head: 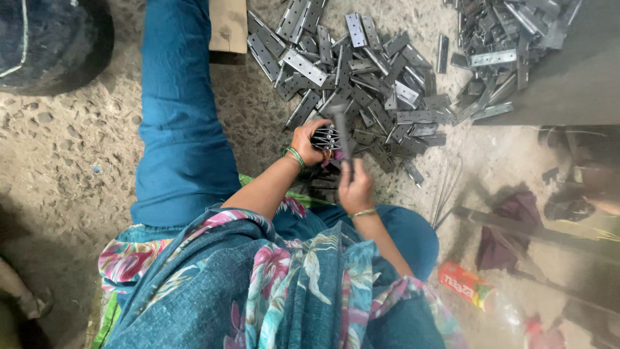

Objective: The person sits on the floor and assembles small metal brackets by inserting pins into them. They handle the parts one at a time, using a cloth to hold the brackets while inserting the pins with their other hand.

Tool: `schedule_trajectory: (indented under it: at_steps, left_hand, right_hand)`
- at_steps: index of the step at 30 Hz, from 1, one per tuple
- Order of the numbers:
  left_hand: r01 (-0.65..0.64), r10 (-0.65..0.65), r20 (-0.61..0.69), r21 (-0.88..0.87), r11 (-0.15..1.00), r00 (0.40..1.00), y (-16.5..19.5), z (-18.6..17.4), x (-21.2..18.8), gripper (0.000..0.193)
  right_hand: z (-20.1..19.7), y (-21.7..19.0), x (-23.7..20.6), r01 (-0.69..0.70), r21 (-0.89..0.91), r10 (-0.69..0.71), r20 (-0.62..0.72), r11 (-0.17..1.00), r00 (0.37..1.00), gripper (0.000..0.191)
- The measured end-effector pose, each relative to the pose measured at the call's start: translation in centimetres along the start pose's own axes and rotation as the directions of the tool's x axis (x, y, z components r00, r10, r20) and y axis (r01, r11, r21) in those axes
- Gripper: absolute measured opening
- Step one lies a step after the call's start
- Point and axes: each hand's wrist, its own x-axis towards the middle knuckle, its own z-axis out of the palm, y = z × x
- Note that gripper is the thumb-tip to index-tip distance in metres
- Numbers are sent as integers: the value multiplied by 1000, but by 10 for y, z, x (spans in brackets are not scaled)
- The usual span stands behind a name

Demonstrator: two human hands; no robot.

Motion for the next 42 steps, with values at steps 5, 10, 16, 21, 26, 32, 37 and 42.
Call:
schedule_trajectory:
  at_steps: [5, 10, 16, 21, 26, 32, 37, 42]
  left_hand:
    - [1, -1, -18, 8, 1000, 1000, -4, 1, 0, 66]
    - [36, -36, -8, 36, 999, 999, -3, 0, -4, 70]
    - [70, -71, -24, -9, 997, 997, 10, -10, 3, 63]
    - [271, -273, -4, -116, 956, 962, 11, -8, 10, 63]
    - [279, -471, -82, -711, 645, 878, -8, -12, 29, 53]
    - [284, -540, -84, -777, 561, 837, 24, -68, 25, 37]
    - [-52, -286, -193, -898, 436, 939, 123, -173, 71, 31]
    - [-417, -27, -520, -714, 562, 854, 234, -294, 115, 34]
  right_hand:
    - [0, 5, 7, -172, 191, 153, 110, 966, 982, 25]
    - [1, -5, 5, 153, 31, -150, -81, 988, 985, 24]
    - [-7, 31, 19, -292, 216, 281, 82, 932, 956, 21]
    - [-20, 107, 37, -317, -278, 337, 25, 907, 941, 33]
    - [0, 152, 59, -362, -456, 398, -19, 813, 917, 55]
    - [15, 152, 81, -329, -52, 332, 89, 943, 939, 51]
    - [23, 130, 103, -240, -120, 253, 99, 963, 963, 56]
    - [29, 117, 116, -182, -272, 235, 178, 945, 955, 63]
